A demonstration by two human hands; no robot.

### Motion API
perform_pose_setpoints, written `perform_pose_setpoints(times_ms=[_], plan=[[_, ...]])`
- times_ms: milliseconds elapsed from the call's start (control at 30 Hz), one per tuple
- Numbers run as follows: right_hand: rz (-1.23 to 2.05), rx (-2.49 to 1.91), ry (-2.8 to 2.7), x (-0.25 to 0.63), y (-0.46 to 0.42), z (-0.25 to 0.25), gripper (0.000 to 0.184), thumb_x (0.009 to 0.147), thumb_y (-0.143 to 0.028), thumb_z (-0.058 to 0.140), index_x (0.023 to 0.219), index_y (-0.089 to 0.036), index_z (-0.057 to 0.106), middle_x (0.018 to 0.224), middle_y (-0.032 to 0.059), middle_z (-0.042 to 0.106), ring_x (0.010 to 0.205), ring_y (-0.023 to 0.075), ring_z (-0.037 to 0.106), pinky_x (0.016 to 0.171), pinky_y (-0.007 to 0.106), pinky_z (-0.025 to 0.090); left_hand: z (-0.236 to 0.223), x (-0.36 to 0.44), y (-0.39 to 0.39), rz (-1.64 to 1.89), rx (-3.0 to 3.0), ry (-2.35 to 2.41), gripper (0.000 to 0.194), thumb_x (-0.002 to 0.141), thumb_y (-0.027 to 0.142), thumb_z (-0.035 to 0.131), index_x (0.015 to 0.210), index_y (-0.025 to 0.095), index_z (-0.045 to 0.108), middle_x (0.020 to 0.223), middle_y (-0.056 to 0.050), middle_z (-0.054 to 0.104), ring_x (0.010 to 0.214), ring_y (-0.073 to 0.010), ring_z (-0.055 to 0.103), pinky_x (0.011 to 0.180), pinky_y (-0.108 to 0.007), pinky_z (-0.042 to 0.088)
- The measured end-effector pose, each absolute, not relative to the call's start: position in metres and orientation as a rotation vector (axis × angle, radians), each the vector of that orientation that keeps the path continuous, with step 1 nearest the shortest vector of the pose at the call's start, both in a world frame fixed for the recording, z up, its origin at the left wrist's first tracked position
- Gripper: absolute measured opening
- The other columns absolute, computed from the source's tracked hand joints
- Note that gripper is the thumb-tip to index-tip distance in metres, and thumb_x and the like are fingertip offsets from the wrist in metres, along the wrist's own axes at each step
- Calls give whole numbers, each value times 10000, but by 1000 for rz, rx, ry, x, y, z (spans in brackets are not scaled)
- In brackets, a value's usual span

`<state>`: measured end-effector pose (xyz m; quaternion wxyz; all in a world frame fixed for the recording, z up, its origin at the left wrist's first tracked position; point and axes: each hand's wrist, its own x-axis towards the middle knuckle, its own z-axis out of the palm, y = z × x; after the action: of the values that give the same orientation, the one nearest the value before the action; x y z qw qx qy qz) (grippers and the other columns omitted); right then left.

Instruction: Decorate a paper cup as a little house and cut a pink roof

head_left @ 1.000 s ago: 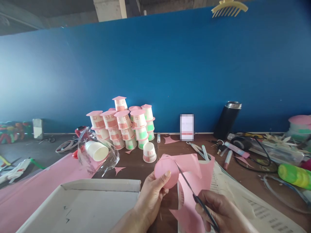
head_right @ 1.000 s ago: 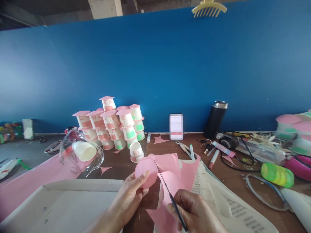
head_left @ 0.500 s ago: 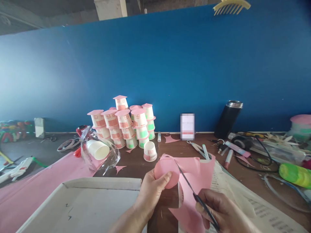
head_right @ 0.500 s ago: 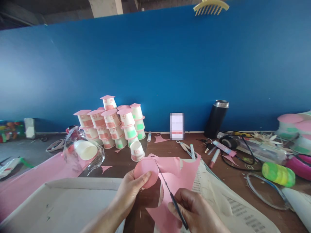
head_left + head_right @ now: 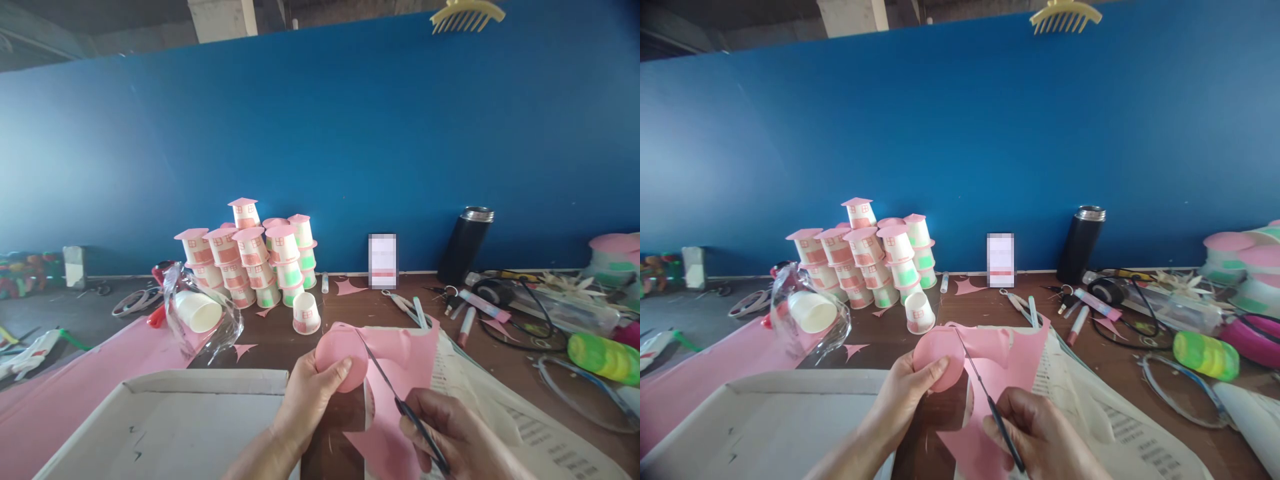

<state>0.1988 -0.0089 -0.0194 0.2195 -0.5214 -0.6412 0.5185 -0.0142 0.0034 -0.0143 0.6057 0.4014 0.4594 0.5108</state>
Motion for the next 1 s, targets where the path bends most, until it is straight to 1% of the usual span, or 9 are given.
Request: perform_pose_setpoints(times_ms=[133,267,367,433,533,633,800,900,1000], plan=[[1448,-1427,-1749,199,-10,-16,566,759,-735,563,629,-202,430,538,-51,525,352,17,298,329,182,166,-14,-14,3,1191,916,1039,337,751,443,737,865,128,706,759,-55,702,670,-173,606,637,-272,453],[1458,-1402,-1772,200,-10,-14,581,765,-754,539,625,-203,424,530,-58,493,377,27,308,343,181,179,-14,-13,4,1196,892,1029,337,748,440,741,862,125,697,732,-50,683,641,-159,587,605,-259,439],[1437,-1392,-1803,201,-9,-14,573,780,-741,539,621,-201,429,522,-59,487,388,34,315,357,182,201,-15,-14,4,1219,889,1072,337,739,453,746,796,127,682,613,3,598,544,-102,491,540,-220,374],[1417,-1383,-1810,202,-8,-15,564,785,-723,553,612,-199,435,519,-50,496,408,43,336,370,180,221,-16,-15,5,1231,886,1109,351,720,471,756,747,133,665,571,27,542,519,-85,435,518,-210,333],[1414,-1406,-1783,201,-8,-16,560,781,-712,569,601,-198,438,505,-60,470,395,38,317,358,179,203,-17,-16,5,1229,877,1144,388,681,509,770,709,141,650,566,27,521,519,-92,416,512,-221,313],[1423,-1414,-1762,200,-8,-16,550,785,-704,571,609,-199,441,504,-66,468,367,29,297,343,182,182,-19,-15,5,1236,868,1153,403,664,524,775,720,142,658,577,22,524,527,-98,414,522,-230,314],[1423,-1409,-1763,199,-9,-13,559,767,-710,586,596,-195,450,506,-60,475,378,30,312,356,186,184,-29,-13,8,1291,839,1090,355,711,482,760,750,143,662,628,19,534,560,-88,393,553,-224,308],[1441,-1434,-1755,198,-10,-13,546,775,-700,583,609,-198,444,530,-47,530,353,22,307,337,188,167,-32,-11,9,1308,825,1058,330,743,458,745,797,140,672,644,23,528,564,-79,372,555,-218,297],[1432,-1440,-1775,198,-10,-15,529,797,-685,567,623,-203,435,543,-33,569,342,23,316,326,184,172,-29,-11,8,1298,831,1053,334,750,455,742,789,132,666,623,28,520,556,-74,371,543,-212,288]])
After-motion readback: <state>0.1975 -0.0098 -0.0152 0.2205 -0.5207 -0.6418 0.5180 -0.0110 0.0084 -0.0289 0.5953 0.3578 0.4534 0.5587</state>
